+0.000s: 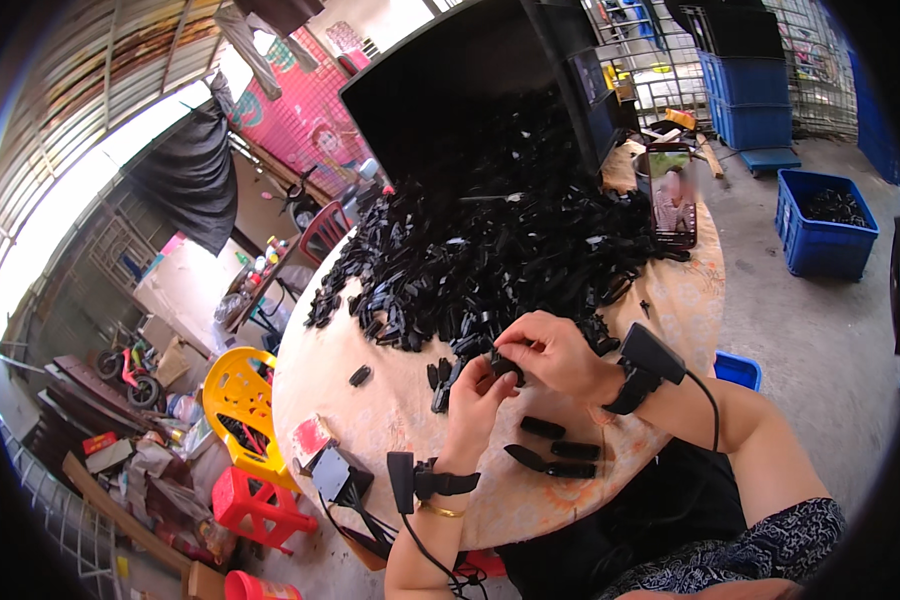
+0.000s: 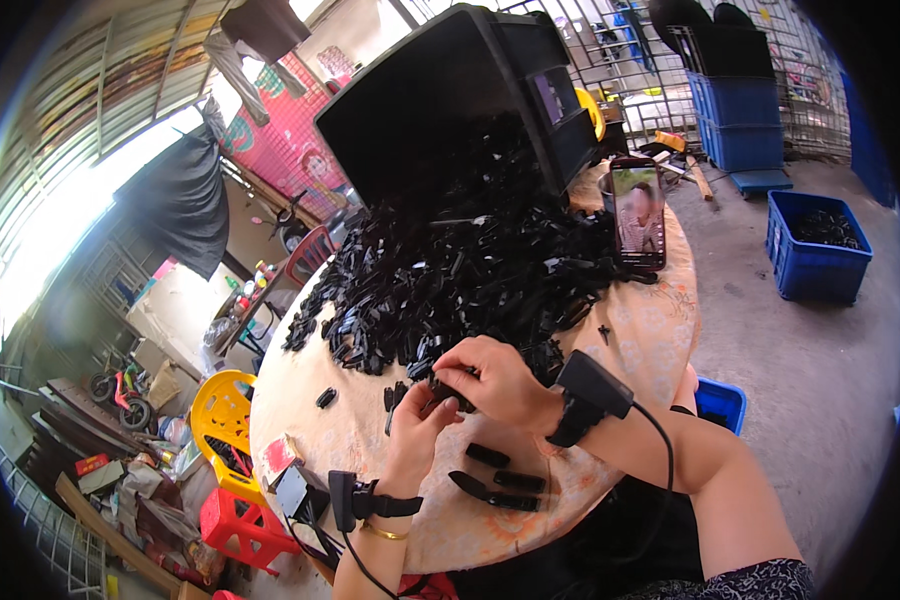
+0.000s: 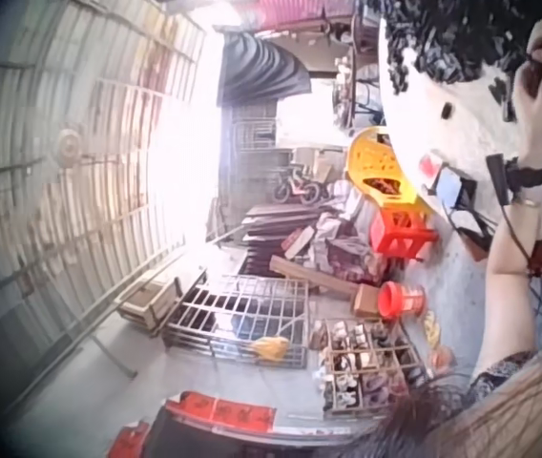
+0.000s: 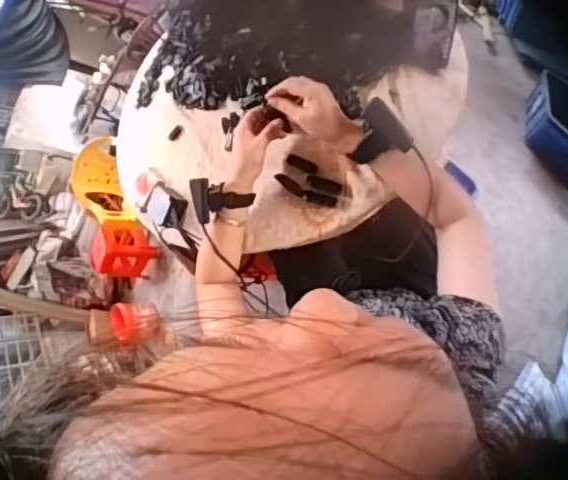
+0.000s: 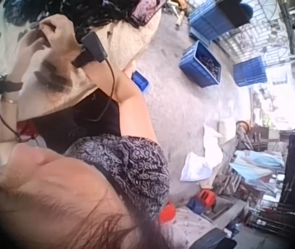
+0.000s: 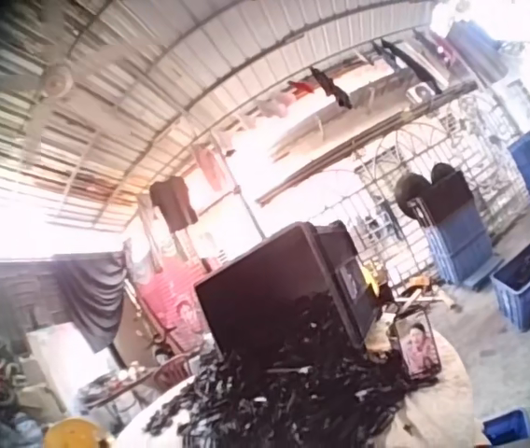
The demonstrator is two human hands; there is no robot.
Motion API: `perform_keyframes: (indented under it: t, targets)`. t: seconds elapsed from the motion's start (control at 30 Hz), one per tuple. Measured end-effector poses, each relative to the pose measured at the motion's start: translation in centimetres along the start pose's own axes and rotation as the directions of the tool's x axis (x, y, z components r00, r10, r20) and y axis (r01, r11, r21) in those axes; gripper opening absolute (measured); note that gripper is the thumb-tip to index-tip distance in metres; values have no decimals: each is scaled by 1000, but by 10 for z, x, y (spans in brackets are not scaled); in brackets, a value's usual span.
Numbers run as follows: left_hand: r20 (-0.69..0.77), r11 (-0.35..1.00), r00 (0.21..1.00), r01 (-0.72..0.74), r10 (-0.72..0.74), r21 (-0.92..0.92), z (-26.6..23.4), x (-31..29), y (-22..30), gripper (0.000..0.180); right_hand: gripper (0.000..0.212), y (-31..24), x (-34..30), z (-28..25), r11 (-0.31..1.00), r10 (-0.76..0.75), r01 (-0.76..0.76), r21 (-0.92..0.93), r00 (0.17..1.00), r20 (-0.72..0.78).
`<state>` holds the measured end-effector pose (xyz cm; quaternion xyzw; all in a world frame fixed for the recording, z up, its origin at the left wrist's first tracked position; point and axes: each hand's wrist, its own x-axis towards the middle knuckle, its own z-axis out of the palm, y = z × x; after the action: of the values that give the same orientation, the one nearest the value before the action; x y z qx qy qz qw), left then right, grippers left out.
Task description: Assembling small black plastic components by hand at a table.
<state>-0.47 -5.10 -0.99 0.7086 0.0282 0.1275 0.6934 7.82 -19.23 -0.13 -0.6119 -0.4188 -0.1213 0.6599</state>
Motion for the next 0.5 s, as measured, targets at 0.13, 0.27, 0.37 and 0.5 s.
perform_keyframes:
  t: [0.13, 0.27, 0.37, 0.5]
  targets:
    - [-51, 999, 998, -38, 37, -24, 3, -1, 2, 28, 11, 7, -5, 1, 934, 290, -308, 180, 950, 118]
    - [-44, 994, 997, -55, 59, 95, -4, -2, 4, 27, 11, 11, -5, 3, 972, 170, -181, 147, 982, 88]
    - [-65, 998, 998, -31, 28, -48, 0, -4, 5, 29, 10, 9, -3, 1, 999, 53, -53, -1, 994, 95]
    - [-108, 971, 993, -68, 44, -230, 2, -2, 2, 30, 12, 5, -5, 4, 977, -125, 132, -167, 991, 54]
